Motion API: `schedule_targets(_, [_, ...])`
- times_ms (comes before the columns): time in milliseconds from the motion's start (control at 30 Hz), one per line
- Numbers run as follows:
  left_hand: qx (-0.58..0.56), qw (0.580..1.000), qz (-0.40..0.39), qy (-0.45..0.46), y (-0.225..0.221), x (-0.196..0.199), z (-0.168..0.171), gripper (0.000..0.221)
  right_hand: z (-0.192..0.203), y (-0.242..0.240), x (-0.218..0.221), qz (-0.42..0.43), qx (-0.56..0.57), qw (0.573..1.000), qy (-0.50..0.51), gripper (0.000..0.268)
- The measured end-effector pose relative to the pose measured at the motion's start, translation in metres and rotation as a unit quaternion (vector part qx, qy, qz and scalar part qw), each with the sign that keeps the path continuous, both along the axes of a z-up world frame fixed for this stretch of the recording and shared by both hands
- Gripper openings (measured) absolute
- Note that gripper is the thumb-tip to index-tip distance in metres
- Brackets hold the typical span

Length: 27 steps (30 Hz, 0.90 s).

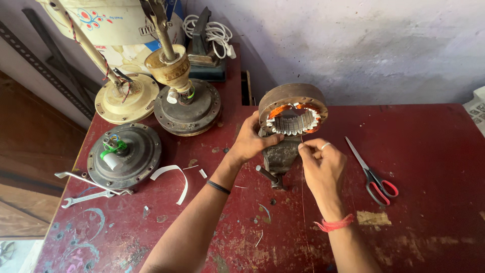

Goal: The person winds copper wire around the slots of a motor stator held in a bench vise. They use their hands to guide the wire and a pair of scissors to cut the wire after each winding cycle. The person repeats this process for multiple slots.

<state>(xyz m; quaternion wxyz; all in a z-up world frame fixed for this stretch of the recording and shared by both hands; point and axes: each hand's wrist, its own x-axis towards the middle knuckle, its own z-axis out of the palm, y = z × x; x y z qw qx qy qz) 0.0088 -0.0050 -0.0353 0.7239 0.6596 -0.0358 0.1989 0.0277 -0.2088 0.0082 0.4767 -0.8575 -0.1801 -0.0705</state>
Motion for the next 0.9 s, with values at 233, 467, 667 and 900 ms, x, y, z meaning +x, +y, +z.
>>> schedule_targets(233, [-0.005, 1.0, -0.02, -0.005, -0.001, -0.004, 0.009, 0.063, -0.051, -0.031, -0.02, 0.017, -0.065, 0.998, -0.001, 0.007])
schedule_targets(467, [0.133, 0.975, 0.172, -0.041, -0.014, -0.045, 0.044, 0.081, -0.08, -0.072, -0.074, 0.0, -0.078, 0.99, 0.12, 0.009])
schedule_targets(667, [0.386, 0.891, 0.224, -0.088, -0.065, -0.093, 0.056, 0.047, -0.065, -0.084, -0.106, 0.022, -0.048, 0.97, 0.236, 0.012])
schedule_targets(900, [0.501, 0.857, 0.081, -0.094, -0.079, -0.094, 0.058, 0.02, -0.032, -0.093, -0.123, 0.113, 0.141, 0.936, 0.301, 0.017])
